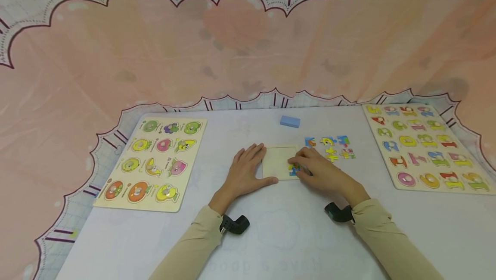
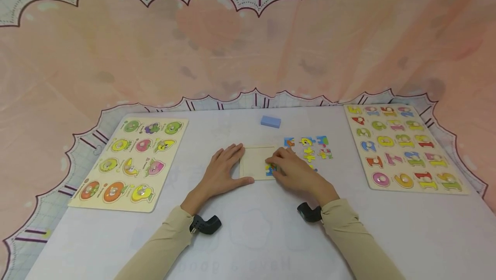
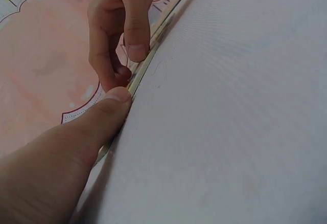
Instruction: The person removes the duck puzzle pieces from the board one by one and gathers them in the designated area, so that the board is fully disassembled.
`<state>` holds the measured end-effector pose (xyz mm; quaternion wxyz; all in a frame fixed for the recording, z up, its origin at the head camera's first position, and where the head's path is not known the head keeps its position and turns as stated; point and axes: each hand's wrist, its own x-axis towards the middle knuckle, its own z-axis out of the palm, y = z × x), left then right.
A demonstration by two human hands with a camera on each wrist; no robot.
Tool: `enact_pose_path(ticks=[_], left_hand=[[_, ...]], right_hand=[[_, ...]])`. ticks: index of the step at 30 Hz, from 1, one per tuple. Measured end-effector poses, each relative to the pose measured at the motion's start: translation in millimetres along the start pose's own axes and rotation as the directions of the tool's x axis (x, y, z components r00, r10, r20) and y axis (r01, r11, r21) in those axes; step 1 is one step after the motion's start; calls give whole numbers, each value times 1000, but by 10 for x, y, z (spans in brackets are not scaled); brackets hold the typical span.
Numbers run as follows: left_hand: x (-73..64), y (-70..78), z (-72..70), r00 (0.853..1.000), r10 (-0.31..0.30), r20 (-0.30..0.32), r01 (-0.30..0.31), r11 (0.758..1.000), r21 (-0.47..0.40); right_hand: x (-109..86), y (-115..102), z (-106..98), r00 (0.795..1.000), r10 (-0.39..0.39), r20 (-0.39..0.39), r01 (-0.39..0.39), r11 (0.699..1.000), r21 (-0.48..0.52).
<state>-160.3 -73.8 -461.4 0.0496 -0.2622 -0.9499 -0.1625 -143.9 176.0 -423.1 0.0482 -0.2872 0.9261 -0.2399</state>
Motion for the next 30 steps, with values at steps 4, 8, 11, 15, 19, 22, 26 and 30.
enact_pose_path(ticks=[4, 8, 11, 15, 19, 22, 26, 30], left_hand=[[3, 1, -1, 1000, 4, -6, -4, 1000, -9], [-1, 3, -5, 1000, 3, -8, -3, 1000, -15], [-5, 4, -7, 1000, 1, -7, -1, 1000, -14], [-9, -1, -2, 1000, 3, -9, -4, 1000, -14], [-10, -3, 0, 1000, 3, -7, -3, 1000, -18], [-10, -1, -2, 1000, -1, -3, 1, 1000, -23], [-7, -1, -3, 1000, 1, -8, -1, 999, -34], [-4, -2, -4, 1000, 4, -16, -4, 999, -38]], right_hand=[[5, -13, 9, 1000, 12, 5, -12, 1000, -5], [8, 1, 27, 1000, 10, 4, -10, 1000, 6], [12, 12, 41, 1000, -2, -6, 2, 1000, 21], [16, 21, 62, 1000, -18, -25, 19, 999, 27], [18, 16, 73, 999, -14, -30, 15, 999, 36], [17, 10, 73, 999, -12, -31, 13, 999, 45], [12, 13, 60, 1000, -10, -29, 11, 998, 59], [6, 29, 34, 1000, 16, -15, -14, 992, 126]])
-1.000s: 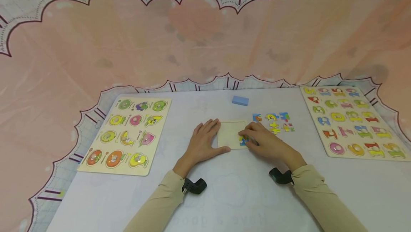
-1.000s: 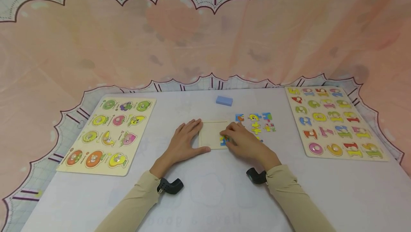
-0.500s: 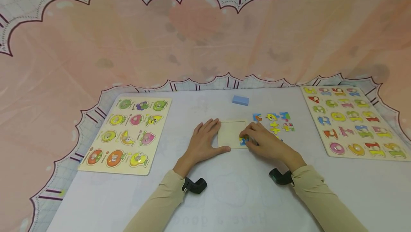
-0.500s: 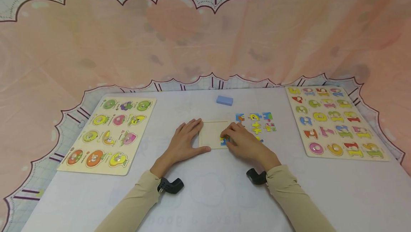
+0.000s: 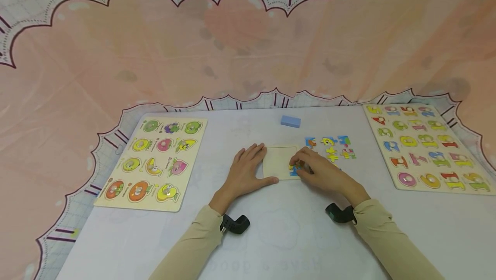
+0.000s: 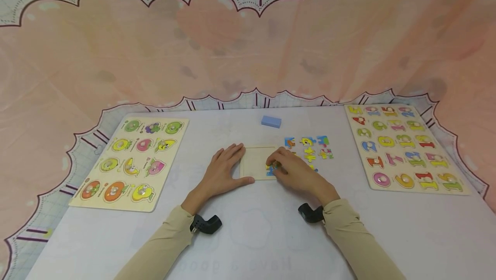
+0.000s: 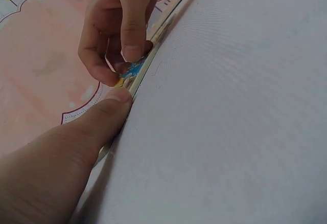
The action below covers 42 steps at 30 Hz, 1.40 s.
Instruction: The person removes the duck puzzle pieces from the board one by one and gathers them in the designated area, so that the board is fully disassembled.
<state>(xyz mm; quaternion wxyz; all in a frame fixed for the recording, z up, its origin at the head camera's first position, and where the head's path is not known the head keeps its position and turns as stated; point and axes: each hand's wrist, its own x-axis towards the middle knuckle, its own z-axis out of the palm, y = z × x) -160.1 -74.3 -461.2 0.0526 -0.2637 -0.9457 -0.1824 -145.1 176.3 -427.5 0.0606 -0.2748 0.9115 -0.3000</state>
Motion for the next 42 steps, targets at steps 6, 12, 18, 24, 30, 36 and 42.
enact_pose_path(ticks=[6, 12, 18, 24, 30, 36, 42], left_hand=[[4, 4, 0, 1000, -3, 3, 3, 1000, 10], [4, 10, -14, 1000, -7, 8, 7, 1000, 15], [9, 8, -23, 1000, -9, 10, 9, 1000, 16], [14, 4, -34, 1000, -9, 3, 9, 1000, 11], [3, -3, -12, 1000, -10, 5, 10, 1000, 3], [3, -17, 12, 1000, 0, -5, 0, 1000, 1], [3, -13, 5, 1000, 13, -5, -13, 1000, 2]], right_hand=[[10, 33, -24, 1000, 19, -13, -18, 996, 92], [34, 33, -28, 1000, 14, -20, -12, 991, 136], [47, 26, -33, 1000, 9, -3, -8, 982, 191], [34, 42, -73, 998, 57, 9, -57, 977, 207], [-4, 83, -135, 996, 85, -2, -82, 973, 214], [-56, 195, -221, 995, 94, -35, -83, 969, 232], [-120, 290, -317, 995, 86, -52, -73, 974, 215]])
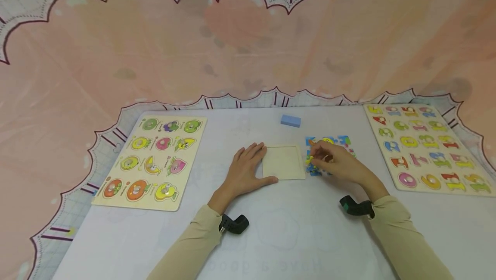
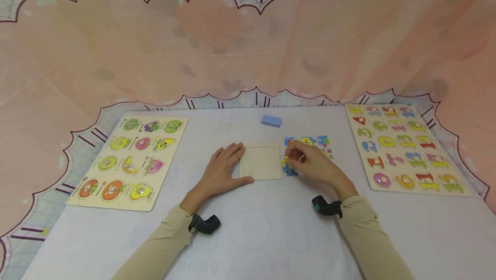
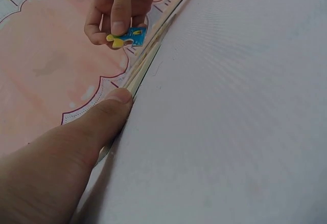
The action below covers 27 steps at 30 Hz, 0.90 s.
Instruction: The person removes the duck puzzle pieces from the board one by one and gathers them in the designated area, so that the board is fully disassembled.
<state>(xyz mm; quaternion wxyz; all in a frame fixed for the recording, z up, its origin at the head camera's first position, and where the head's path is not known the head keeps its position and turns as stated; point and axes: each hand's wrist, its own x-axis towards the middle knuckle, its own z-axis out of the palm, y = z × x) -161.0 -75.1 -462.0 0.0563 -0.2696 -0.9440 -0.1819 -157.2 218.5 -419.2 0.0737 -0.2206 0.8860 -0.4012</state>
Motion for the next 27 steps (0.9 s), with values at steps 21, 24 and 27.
enact_pose_path(ticks=[21, 24, 27], left_hand=[[9, -1, 5, 1000, -8, 8, 8, 1000, 14], [13, -6, 8, 1000, -7, 8, 7, 1000, 17], [12, -3, 6, 1000, -9, 14, 9, 1000, 14]], right_hand=[[-155, 211, -280, 997, 72, -17, -74, 992, -100], [-180, 238, -309, 997, 77, -16, -78, 992, -96], [-198, 257, -330, 996, 87, -18, -88, 991, -100]])
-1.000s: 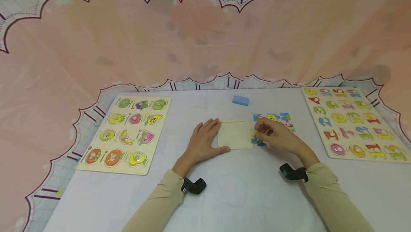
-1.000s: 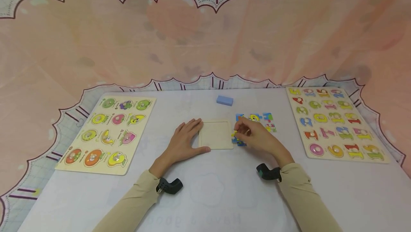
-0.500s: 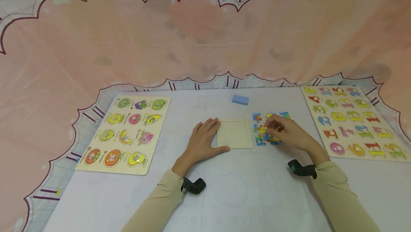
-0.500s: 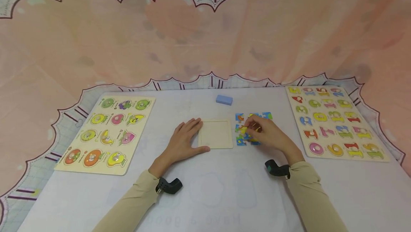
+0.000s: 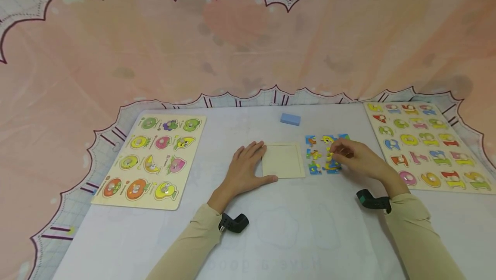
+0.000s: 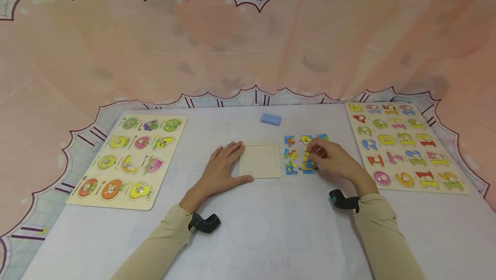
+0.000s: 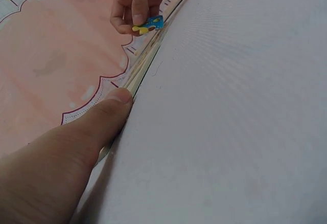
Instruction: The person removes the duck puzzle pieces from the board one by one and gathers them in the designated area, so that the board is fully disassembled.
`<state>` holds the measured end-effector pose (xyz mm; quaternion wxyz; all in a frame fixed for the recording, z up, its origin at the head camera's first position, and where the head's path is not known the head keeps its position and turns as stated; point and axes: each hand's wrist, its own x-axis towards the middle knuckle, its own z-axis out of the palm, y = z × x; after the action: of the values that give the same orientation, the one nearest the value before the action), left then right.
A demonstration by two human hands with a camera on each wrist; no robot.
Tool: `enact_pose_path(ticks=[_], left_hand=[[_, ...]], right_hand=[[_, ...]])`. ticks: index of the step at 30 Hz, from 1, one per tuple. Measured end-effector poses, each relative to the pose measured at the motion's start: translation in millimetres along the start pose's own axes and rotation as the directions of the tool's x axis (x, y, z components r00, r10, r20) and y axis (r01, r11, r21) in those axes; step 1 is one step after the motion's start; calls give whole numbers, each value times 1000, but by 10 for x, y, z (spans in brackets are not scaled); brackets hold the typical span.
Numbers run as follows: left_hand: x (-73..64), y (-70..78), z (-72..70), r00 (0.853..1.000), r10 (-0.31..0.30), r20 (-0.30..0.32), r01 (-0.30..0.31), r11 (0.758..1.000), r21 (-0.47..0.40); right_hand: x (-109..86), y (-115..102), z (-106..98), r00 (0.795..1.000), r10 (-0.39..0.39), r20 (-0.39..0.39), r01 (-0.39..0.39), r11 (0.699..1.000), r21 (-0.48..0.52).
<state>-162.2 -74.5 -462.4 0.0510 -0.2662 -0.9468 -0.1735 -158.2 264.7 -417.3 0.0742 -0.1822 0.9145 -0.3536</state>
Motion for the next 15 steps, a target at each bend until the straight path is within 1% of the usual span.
enact_pose_path(ticks=[7, 15], left_hand=[[4, 11, -10, 1000, -3, 2, 3, 1000, -8], [-10, 12, -18, 1000, 7, -10, -7, 1000, -23]], right_hand=[[-47, 37, -81, 999, 30, 17, -30, 1000, -3], [-100, 101, -173, 999, 18, 48, -19, 999, 25]])
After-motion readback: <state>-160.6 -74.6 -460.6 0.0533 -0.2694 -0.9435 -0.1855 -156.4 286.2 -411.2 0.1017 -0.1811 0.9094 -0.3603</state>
